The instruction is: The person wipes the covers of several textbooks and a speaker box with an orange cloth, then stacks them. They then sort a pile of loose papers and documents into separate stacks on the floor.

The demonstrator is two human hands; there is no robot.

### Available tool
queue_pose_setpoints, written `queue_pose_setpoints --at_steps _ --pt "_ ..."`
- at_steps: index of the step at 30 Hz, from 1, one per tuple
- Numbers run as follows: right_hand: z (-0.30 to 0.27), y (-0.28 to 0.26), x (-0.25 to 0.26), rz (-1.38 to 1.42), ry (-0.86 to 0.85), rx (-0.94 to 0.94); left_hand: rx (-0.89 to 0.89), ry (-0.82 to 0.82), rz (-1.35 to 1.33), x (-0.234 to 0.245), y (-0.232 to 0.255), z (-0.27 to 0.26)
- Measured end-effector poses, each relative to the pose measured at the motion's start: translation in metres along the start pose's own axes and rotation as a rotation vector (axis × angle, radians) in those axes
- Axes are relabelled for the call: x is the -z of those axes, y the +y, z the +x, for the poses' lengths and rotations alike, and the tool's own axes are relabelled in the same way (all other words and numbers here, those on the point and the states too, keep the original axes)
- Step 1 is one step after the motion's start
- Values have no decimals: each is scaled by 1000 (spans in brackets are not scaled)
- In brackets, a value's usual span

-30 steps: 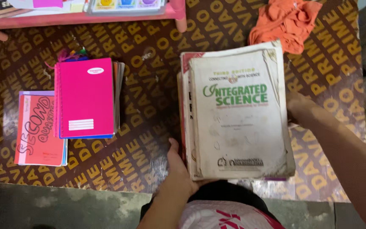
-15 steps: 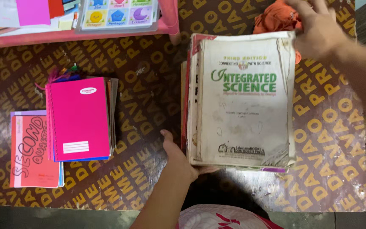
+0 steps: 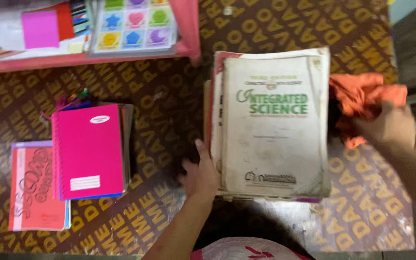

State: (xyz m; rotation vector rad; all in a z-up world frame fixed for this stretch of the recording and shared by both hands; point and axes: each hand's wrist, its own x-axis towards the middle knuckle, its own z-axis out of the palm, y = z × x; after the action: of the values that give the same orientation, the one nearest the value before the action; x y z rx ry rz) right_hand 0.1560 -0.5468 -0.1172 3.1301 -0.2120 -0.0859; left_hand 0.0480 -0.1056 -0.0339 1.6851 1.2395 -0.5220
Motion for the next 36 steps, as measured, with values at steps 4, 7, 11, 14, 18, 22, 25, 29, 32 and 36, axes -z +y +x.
queue_pose_setpoints --at_steps 4,7,11,14,18,22,25,29,32,36 --pt "-95 -40 45 184 292 71 -793 140 399 33 11 -56" --pt "-166 -102 78 748 152 -77 -1126 54 629 57 6 -79" --pt "-210 -165 86 1386 -253 -381 -900 -161 520 52 -5 -81" --pt "-211 -184 98 1554 -370 -598 -808 -47 128 26 -13 -87" --pt "-208 -211 119 1793 -392 -1024 -706 -116 70 29 -3 -91" --pt "-186 -223 128 1804 -445 -1120 -680 -101 50 24 11 -91" --pt "-162 -223 133 1823 -514 -1128 -620 -95 39 17 23 -85" --pt "-134 -222 129 1811 -489 -1026 -800 -20 52 7 34 -64" --pt "-100 -223 129 1827 -535 -951 -843 24 22 -11 51 -42" --pt "-41 -228 134 1835 -533 -839 -1011 7 -52 -29 87 -9"
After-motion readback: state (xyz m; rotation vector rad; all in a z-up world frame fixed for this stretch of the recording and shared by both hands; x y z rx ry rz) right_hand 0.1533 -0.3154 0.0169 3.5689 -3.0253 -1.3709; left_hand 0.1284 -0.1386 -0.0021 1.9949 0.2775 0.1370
